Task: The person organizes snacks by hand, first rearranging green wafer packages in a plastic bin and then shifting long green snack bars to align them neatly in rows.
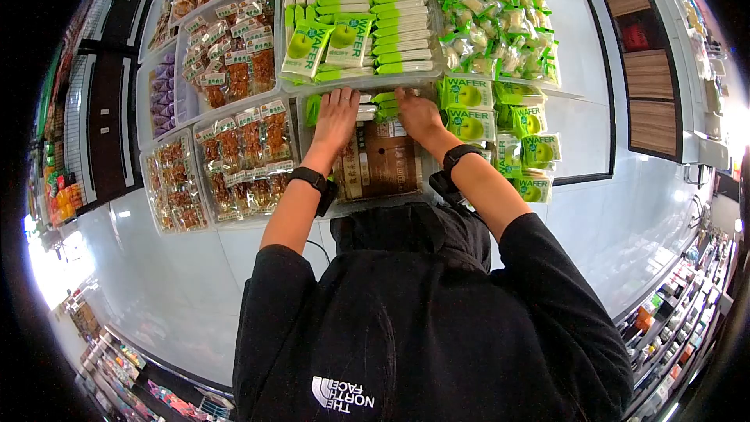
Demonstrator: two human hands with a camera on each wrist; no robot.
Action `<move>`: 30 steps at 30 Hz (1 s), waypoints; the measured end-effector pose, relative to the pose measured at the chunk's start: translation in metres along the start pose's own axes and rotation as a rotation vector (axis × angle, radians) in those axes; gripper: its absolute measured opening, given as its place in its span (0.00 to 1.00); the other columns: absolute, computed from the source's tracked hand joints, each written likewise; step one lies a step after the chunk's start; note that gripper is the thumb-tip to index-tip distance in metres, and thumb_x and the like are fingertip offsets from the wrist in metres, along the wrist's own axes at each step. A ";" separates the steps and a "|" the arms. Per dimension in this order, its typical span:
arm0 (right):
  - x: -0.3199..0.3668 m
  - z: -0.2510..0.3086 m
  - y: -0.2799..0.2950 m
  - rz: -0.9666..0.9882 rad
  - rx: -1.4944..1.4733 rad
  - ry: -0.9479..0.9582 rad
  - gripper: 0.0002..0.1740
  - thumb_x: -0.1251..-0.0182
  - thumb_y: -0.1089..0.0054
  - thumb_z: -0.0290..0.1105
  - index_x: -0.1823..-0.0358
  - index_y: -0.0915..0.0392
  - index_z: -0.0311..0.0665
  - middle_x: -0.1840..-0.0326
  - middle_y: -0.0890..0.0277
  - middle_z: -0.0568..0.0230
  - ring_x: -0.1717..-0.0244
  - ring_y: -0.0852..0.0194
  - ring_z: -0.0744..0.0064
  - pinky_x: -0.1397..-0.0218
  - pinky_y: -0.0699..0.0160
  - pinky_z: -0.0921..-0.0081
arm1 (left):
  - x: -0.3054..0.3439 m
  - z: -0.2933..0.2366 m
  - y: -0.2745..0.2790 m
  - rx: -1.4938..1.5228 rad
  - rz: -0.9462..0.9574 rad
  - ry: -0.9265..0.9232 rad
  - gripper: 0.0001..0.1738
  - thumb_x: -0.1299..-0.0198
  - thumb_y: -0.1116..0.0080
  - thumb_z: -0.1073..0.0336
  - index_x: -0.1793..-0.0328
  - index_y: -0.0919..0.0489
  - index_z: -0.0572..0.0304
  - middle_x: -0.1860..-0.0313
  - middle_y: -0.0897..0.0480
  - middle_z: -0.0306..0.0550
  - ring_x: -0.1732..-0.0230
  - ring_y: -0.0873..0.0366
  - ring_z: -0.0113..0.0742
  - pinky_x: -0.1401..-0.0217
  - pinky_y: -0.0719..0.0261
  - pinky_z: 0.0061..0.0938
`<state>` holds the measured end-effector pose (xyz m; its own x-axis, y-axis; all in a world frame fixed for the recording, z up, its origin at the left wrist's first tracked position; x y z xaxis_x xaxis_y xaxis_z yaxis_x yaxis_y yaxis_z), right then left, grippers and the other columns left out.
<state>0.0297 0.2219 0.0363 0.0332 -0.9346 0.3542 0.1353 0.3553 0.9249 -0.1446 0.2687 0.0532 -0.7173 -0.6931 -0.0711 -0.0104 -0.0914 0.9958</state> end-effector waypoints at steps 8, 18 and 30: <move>-0.002 0.000 -0.011 0.048 0.109 -0.021 0.37 0.36 0.55 0.24 0.26 0.56 0.36 0.34 0.36 0.46 0.48 0.23 0.54 0.57 0.17 0.65 | 0.005 0.011 0.032 0.180 0.008 0.045 0.33 0.55 0.31 0.63 0.41 0.32 0.61 0.44 0.28 0.52 0.42 0.31 0.52 0.40 0.30 0.42; 0.004 -0.009 -0.012 0.007 0.074 -0.016 0.39 0.37 0.56 0.22 0.25 0.61 0.34 0.36 0.35 0.42 0.52 0.23 0.51 0.58 0.18 0.66 | 0.039 -0.022 0.041 0.455 0.216 -0.177 0.37 0.55 0.30 0.57 0.40 0.33 0.60 0.42 0.27 0.58 0.44 0.26 0.56 0.41 0.28 0.44; 0.081 -0.001 0.008 -0.244 -0.876 -0.240 0.25 0.42 0.50 0.26 0.43 0.43 0.26 0.64 0.26 0.37 0.62 0.25 0.38 0.58 0.27 0.52 | -0.004 -0.073 -0.003 0.492 0.223 -0.132 0.36 0.50 0.36 0.58 0.35 0.34 0.58 0.35 0.32 0.54 0.34 0.36 0.50 0.31 0.41 0.45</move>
Point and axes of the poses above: each hand's wrist, its own x-axis away from the middle knuckle, its own y-axis out of the back of the hand, z = x × y, the point moved 3 cm from there along -x, towards the middle knuckle
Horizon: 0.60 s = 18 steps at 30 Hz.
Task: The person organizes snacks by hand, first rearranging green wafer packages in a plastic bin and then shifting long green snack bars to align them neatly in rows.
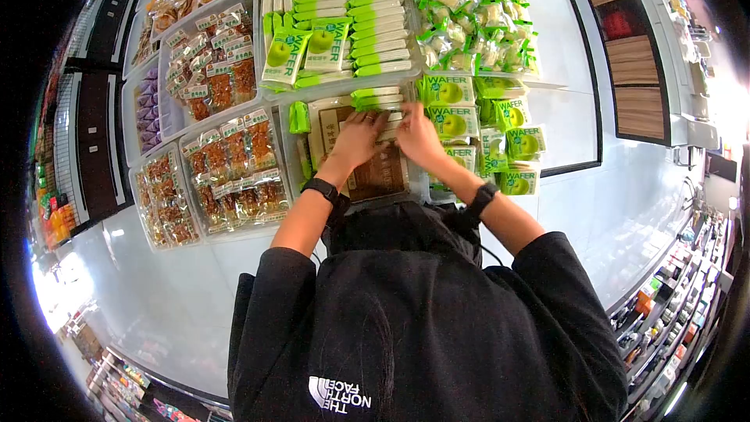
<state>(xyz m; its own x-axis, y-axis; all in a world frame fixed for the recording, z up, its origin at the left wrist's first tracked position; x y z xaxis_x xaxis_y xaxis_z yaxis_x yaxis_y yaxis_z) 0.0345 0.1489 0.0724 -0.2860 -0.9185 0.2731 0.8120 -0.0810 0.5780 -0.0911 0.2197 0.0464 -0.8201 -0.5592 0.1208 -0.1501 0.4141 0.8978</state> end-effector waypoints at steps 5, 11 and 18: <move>0.010 -0.042 -0.048 0.260 -0.764 -0.637 0.19 0.40 0.48 0.25 0.49 0.36 0.26 0.67 0.23 0.52 0.64 0.22 0.58 0.62 0.25 0.63 | 0.010 0.001 -0.013 -0.184 -0.132 0.004 0.45 0.54 0.34 0.59 0.29 0.41 0.57 0.28 0.42 0.52 0.30 0.43 0.52 0.30 0.44 0.46; -0.001 -0.034 -0.064 0.113 -1.084 -0.839 0.13 0.42 0.46 0.28 0.56 0.27 0.30 0.61 0.27 0.56 0.69 0.29 0.63 0.66 0.25 0.65 | 0.026 0.016 -0.014 0.370 -0.352 0.388 0.53 0.53 0.31 0.58 0.25 0.52 0.65 0.27 0.48 0.60 0.28 0.49 0.58 0.28 0.47 0.46; -0.003 -0.053 -0.081 0.117 -1.189 -0.934 0.08 0.38 0.48 0.27 0.58 0.29 0.35 0.62 0.30 0.60 0.59 0.31 0.64 0.59 0.29 0.66 | 0.019 0.023 -0.027 1.134 -0.286 0.544 0.50 0.41 0.46 0.44 0.23 0.58 0.63 0.24 0.54 0.58 0.24 0.56 0.51 0.26 0.53 0.38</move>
Point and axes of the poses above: each hand's wrist, its own x-axis away from the middle knuckle, its own y-axis out of the back of the hand, z = x × y, the point moved 3 cm from there along -x, towards the middle knuckle
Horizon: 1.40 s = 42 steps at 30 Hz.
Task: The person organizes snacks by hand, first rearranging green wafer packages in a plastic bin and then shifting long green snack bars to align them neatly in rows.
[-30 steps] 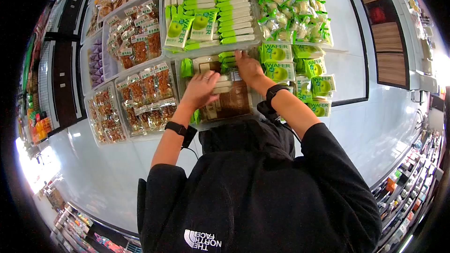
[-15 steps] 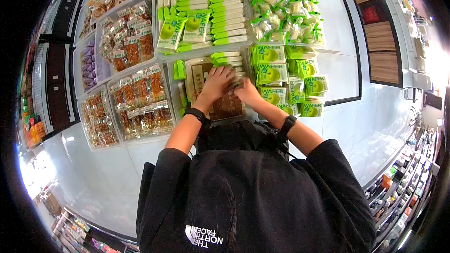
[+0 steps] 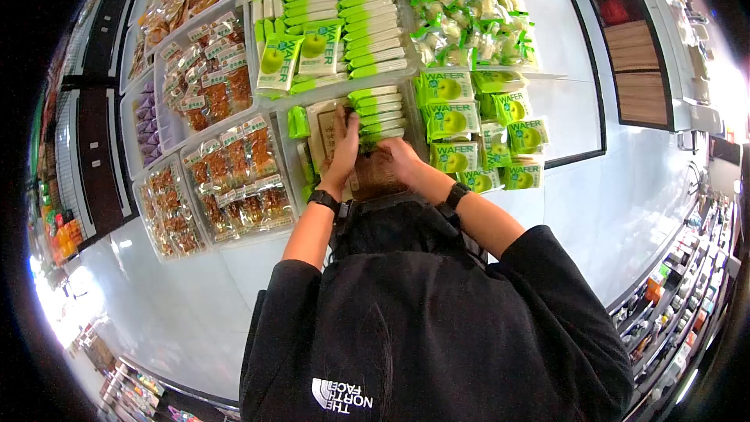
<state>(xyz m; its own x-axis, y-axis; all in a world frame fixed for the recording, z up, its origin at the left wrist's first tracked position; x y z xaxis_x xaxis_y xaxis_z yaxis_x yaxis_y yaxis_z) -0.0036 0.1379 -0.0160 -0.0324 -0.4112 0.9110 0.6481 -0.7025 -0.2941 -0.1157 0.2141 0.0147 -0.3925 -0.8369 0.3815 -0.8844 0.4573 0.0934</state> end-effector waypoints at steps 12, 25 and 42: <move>0.031 0.005 -0.009 0.131 -0.188 0.025 0.08 0.35 0.53 0.26 0.58 0.31 0.32 0.60 0.31 0.57 0.59 0.31 0.61 0.56 0.27 0.61 | -0.002 -0.033 -0.003 -0.092 0.148 0.336 0.48 0.36 0.68 0.32 0.22 0.61 0.56 0.21 0.60 0.53 0.21 0.64 0.47 0.23 0.60 0.34; 0.029 0.014 -0.001 0.063 -0.344 0.020 0.14 0.34 0.57 0.29 0.51 0.33 0.28 0.54 0.32 0.50 0.55 0.31 0.54 0.49 0.29 0.60 | -0.012 0.037 -0.024 0.241 -0.011 0.124 0.40 0.32 0.66 0.40 0.25 0.53 0.61 0.26 0.49 0.53 0.26 0.54 0.47 0.26 0.54 0.35; 0.037 0.016 -0.030 0.208 -0.296 -0.013 0.16 0.32 0.52 0.39 0.48 0.29 0.39 0.53 0.27 0.57 0.54 0.31 0.60 0.52 0.29 0.66 | 0.007 0.049 0.014 -0.376 0.136 0.181 0.36 0.35 0.56 0.44 0.28 0.40 0.60 0.36 0.30 0.59 0.35 0.34 0.51 0.36 0.37 0.38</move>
Point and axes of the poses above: each hand's wrist, its own x-axis away from the middle knuckle, its own y-axis out of the back of the hand, z = x × y, the point moved 3 cm from there along -x, towards the middle knuckle
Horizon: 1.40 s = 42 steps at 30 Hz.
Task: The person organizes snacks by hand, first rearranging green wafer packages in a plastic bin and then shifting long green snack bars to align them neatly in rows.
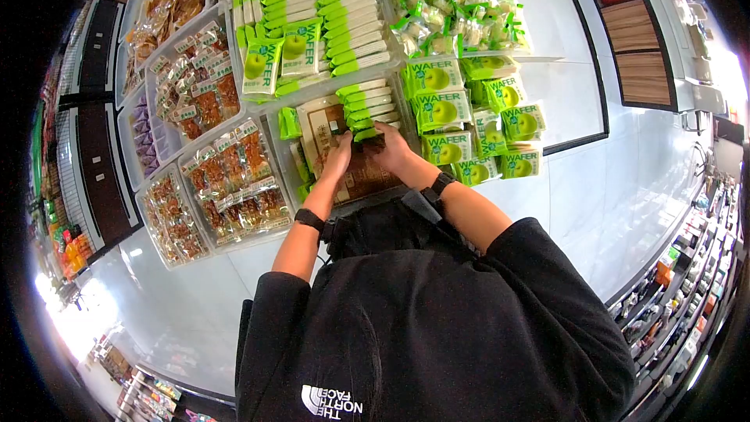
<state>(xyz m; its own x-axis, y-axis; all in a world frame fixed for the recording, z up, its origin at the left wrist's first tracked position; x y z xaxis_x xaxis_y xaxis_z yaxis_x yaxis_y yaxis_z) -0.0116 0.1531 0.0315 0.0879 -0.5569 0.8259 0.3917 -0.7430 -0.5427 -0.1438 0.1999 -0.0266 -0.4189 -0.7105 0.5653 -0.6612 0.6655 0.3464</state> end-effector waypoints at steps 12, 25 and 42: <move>0.004 0.014 0.016 -0.001 0.133 -0.077 0.13 0.37 0.48 0.34 0.55 0.28 0.36 0.57 0.27 0.56 0.59 0.29 0.62 0.56 0.28 0.65 | 0.007 -0.052 0.002 0.586 0.033 0.403 0.35 0.35 0.51 0.47 0.28 0.40 0.58 0.41 0.27 0.53 0.45 0.26 0.49 0.42 0.28 0.39; -0.010 0.009 0.034 -0.018 0.131 0.040 0.10 0.35 0.51 0.33 0.55 0.30 0.37 0.57 0.30 0.60 0.56 0.31 0.63 0.52 0.30 0.65 | -0.033 -0.032 -0.009 0.428 -0.066 0.254 0.49 0.39 0.61 0.32 0.22 0.56 0.59 0.27 0.45 0.62 0.28 0.45 0.58 0.30 0.44 0.44; -0.011 -0.002 0.036 0.025 0.058 0.094 0.08 0.35 0.54 0.31 0.58 0.30 0.35 0.54 0.30 0.59 0.51 0.32 0.62 0.48 0.32 0.61 | 0.013 -0.042 0.012 0.368 -0.178 0.369 0.43 0.36 0.53 0.44 0.24 0.51 0.62 0.27 0.43 0.56 0.30 0.41 0.50 0.30 0.41 0.40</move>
<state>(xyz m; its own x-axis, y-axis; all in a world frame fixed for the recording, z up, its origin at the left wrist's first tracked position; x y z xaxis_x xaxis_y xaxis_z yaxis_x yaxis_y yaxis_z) -0.0001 0.1321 0.0025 0.0134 -0.6094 0.7927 0.4433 -0.7070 -0.5510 -0.1310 0.2080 0.0162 -0.0787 -0.6333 0.7699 -0.9034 0.3718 0.2136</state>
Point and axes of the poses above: each hand's wrist, its own x-axis away from the middle knuckle, its own y-axis out of the back of the hand, z = x × y, the point moved 3 cm from there along -x, towards the middle knuckle
